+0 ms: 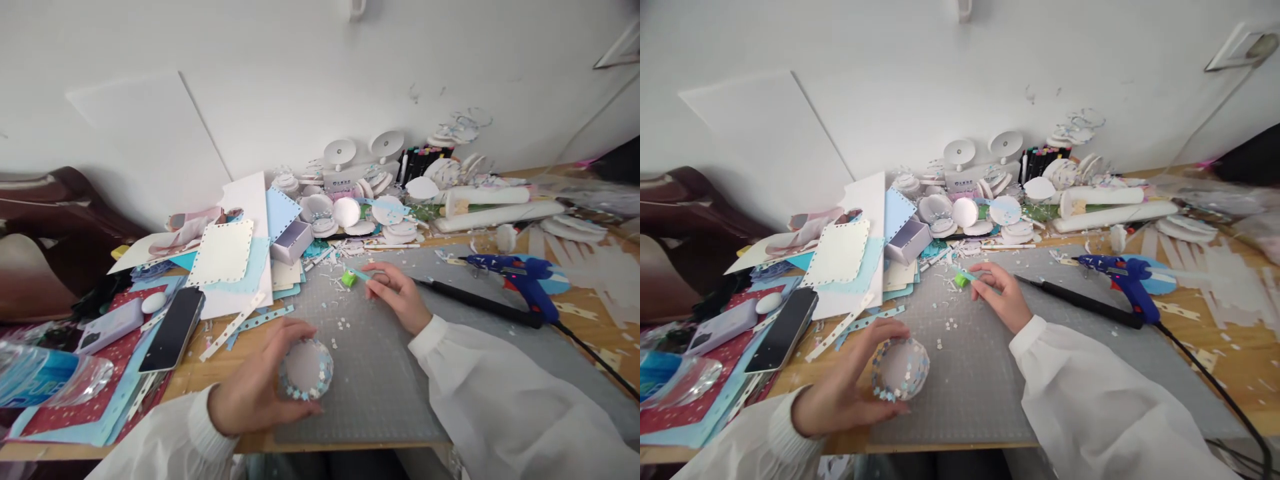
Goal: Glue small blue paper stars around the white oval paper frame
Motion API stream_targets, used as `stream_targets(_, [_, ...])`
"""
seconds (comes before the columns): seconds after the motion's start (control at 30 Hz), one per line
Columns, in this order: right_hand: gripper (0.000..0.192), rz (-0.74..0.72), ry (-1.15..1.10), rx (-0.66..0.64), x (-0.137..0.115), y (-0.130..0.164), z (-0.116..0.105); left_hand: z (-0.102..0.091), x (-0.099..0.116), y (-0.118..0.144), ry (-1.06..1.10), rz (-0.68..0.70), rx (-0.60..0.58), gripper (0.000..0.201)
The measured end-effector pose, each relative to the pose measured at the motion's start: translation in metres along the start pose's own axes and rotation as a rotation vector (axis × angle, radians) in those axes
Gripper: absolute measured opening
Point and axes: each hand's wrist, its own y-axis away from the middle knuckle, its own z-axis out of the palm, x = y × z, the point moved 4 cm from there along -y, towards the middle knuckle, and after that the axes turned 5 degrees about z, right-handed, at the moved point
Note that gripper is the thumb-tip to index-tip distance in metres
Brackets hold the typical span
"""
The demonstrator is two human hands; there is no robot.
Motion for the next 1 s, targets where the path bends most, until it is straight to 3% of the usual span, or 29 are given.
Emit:
stream_targets(0.13, [0.022,0.013,0.0,-0.006,0.001,0.004,0.001,0.023,-0.014,-0.008,0.12,-0.033,-0.079,0.075])
stream_targets(0.27, [0.021,0.026,0.038,-0.093,-0.002,0.013,0.006,0.025,-0.019,-0.019,0.22,0.044,-0.141,0.083])
stream_targets(0.33, [0.021,-0.023,0.085,-0.138,-0.007,0.019,0.009,0.019,-0.021,-0.023,0.312,0.063,-0.09,0.078])
stream_targets(0.43, [0.019,-0.125,0.173,-0.193,-0.017,0.029,0.013,0.009,-0.028,-0.03,0.407,-0.044,0.095,0.043])
stream_targets(0.53, [0.014,-0.175,0.228,-0.257,-0.025,0.036,0.019,0.003,-0.031,-0.039,0.419,-0.121,0.247,0.024])
stream_targets(0.7, [0.013,-0.255,0.247,-0.303,-0.036,0.039,0.023,0.004,-0.029,-0.052,0.514,-0.157,0.252,0.01])
stream_targets(0.9, [0.023,-0.163,0.096,-0.337,-0.037,0.04,0.023,0.011,-0.038,-0.055,0.668,-0.219,0.271,0.006])
stream_targets(1.0, [0.029,-0.228,0.202,-0.346,-0.041,0.042,0.029,0.015,-0.039,-0.058,0.65,-0.193,0.225,0.008])
